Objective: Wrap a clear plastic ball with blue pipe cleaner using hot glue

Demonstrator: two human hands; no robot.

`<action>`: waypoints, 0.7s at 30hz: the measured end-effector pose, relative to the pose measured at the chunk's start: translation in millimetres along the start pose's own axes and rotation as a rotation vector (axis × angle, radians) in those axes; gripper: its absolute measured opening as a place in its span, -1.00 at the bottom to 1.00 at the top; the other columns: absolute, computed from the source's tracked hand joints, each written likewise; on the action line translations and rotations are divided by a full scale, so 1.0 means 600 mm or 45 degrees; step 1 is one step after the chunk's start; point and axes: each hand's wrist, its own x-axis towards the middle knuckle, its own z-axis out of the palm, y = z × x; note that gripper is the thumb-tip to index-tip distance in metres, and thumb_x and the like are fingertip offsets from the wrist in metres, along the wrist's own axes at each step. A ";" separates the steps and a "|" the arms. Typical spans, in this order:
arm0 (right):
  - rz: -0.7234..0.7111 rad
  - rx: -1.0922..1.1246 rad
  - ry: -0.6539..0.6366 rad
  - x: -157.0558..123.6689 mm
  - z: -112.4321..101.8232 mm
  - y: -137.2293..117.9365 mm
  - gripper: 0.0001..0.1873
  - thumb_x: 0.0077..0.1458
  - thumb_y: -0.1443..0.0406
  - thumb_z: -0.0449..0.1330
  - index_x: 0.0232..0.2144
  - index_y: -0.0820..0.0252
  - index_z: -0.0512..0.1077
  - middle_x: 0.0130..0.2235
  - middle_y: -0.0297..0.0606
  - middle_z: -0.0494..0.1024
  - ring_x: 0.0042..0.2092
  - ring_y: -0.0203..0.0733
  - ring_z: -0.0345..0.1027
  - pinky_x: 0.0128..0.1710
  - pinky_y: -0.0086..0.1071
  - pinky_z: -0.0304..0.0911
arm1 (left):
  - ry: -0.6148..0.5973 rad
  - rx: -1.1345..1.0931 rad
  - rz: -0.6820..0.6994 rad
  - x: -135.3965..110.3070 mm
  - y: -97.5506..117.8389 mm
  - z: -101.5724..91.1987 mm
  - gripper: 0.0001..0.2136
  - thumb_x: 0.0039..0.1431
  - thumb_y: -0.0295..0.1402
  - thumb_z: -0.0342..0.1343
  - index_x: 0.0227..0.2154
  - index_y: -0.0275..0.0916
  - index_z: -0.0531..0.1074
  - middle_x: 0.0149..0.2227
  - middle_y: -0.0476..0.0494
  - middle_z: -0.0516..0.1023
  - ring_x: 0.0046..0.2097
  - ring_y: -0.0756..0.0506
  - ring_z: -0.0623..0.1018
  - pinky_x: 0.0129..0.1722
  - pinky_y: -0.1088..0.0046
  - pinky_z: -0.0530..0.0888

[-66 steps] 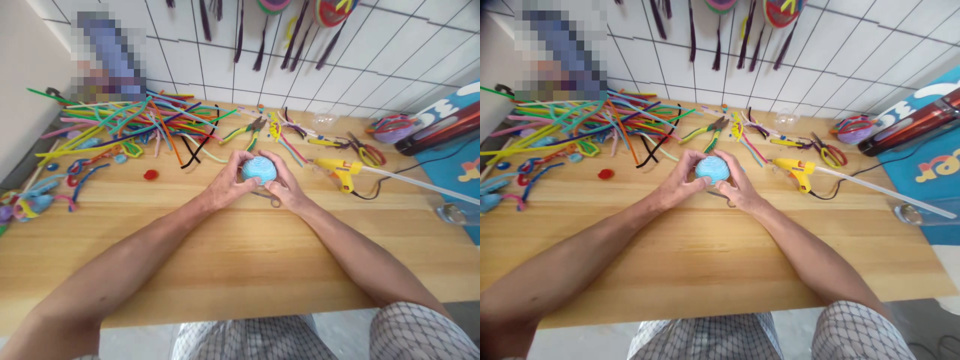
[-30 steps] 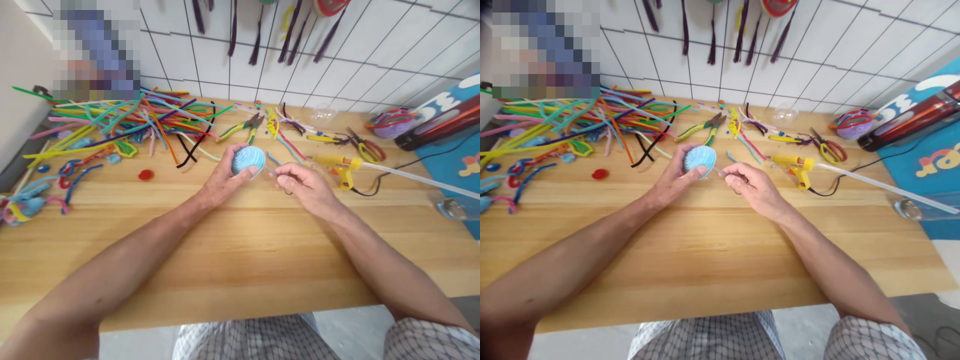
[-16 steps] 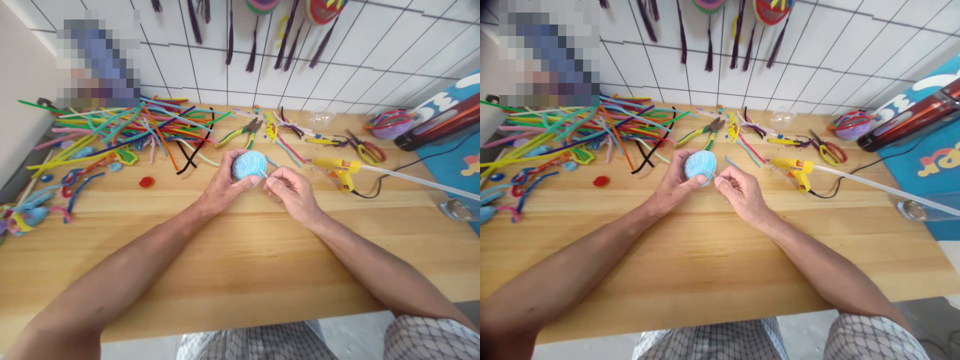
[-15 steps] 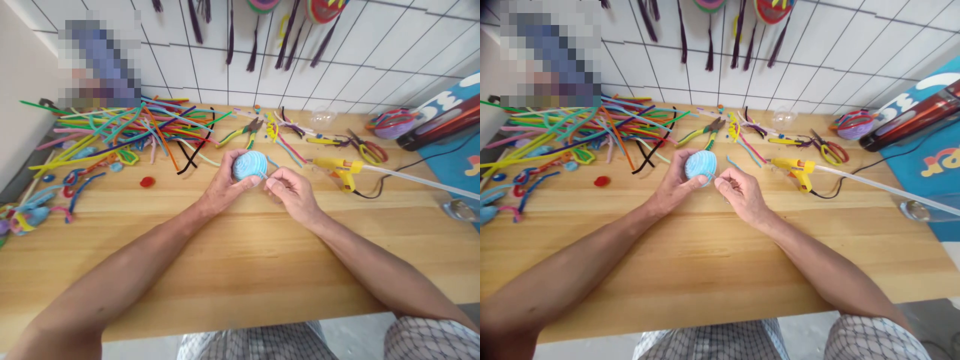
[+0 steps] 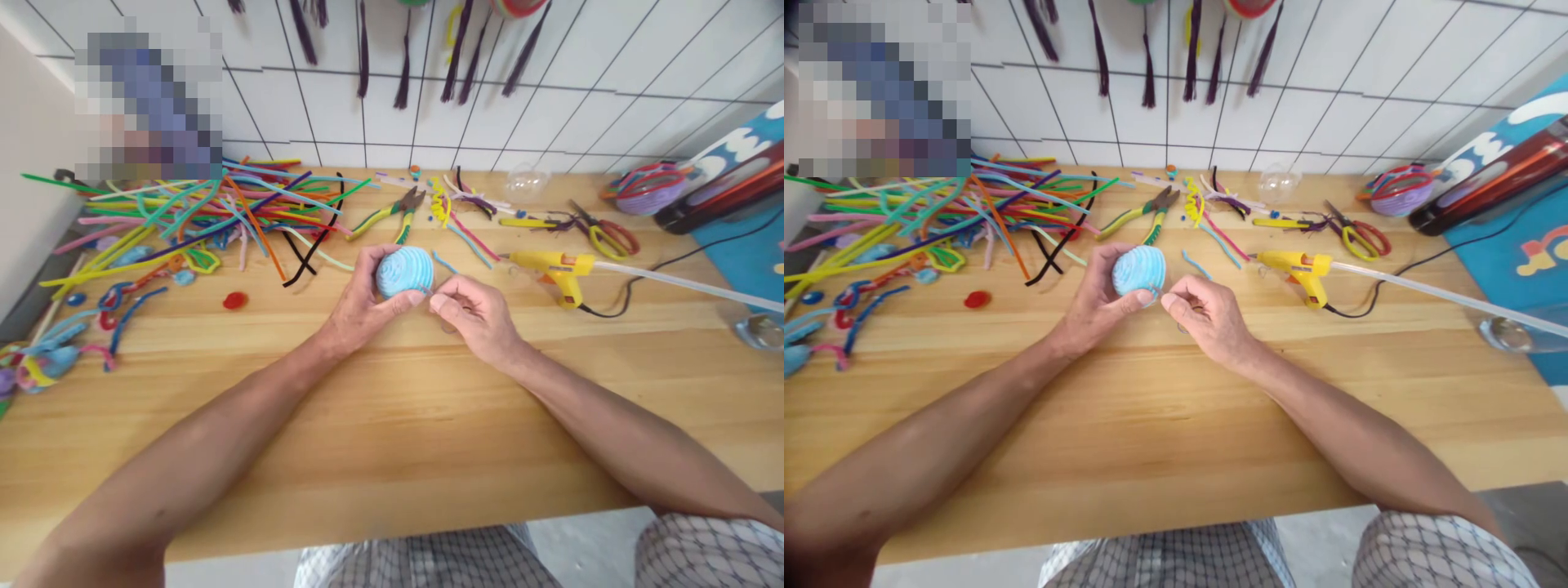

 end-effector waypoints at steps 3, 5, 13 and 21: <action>0.004 0.004 -0.004 0.000 0.000 0.001 -0.68 0.30 0.07 0.28 -0.42 0.11 0.42 -0.52 -0.46 0.38 -0.52 -0.36 0.23 -0.50 -0.39 0.17 | 0.006 0.021 -0.001 0.000 0.000 0.000 -0.36 0.20 -0.04 0.43 0.21 -0.03 0.26 0.13 -0.15 0.43 0.13 -0.17 0.51 0.13 0.24 0.51; 0.010 0.002 -0.006 -0.001 0.000 0.001 -0.68 0.30 0.07 0.28 -0.42 0.10 0.43 -0.52 -0.46 0.37 -0.52 -0.35 0.23 -0.50 -0.38 0.17 | 0.002 0.037 -0.002 -0.001 0.001 0.000 -0.36 0.21 -0.04 0.42 0.22 -0.03 0.26 0.14 -0.16 0.43 0.13 -0.17 0.51 0.14 0.22 0.51; 0.041 -0.004 -0.007 -0.003 0.000 0.002 -0.69 0.29 0.09 0.27 -0.42 0.11 0.43 -0.52 -0.45 0.38 -0.51 -0.35 0.24 -0.49 -0.38 0.17 | 0.000 0.060 0.037 0.000 0.003 0.002 -0.36 0.20 -0.04 0.43 0.21 -0.04 0.26 0.16 -0.17 0.44 0.16 -0.18 0.52 0.17 0.21 0.51; 0.104 0.018 -0.015 -0.006 0.003 0.002 -0.69 0.28 0.09 0.27 -0.43 0.11 0.41 -0.52 -0.45 0.35 -0.48 -0.33 0.23 -0.47 -0.37 0.16 | 0.017 0.064 0.046 -0.004 0.010 0.005 -0.35 0.19 -0.03 0.43 0.21 -0.06 0.27 0.15 -0.18 0.45 0.15 -0.17 0.54 0.16 0.22 0.54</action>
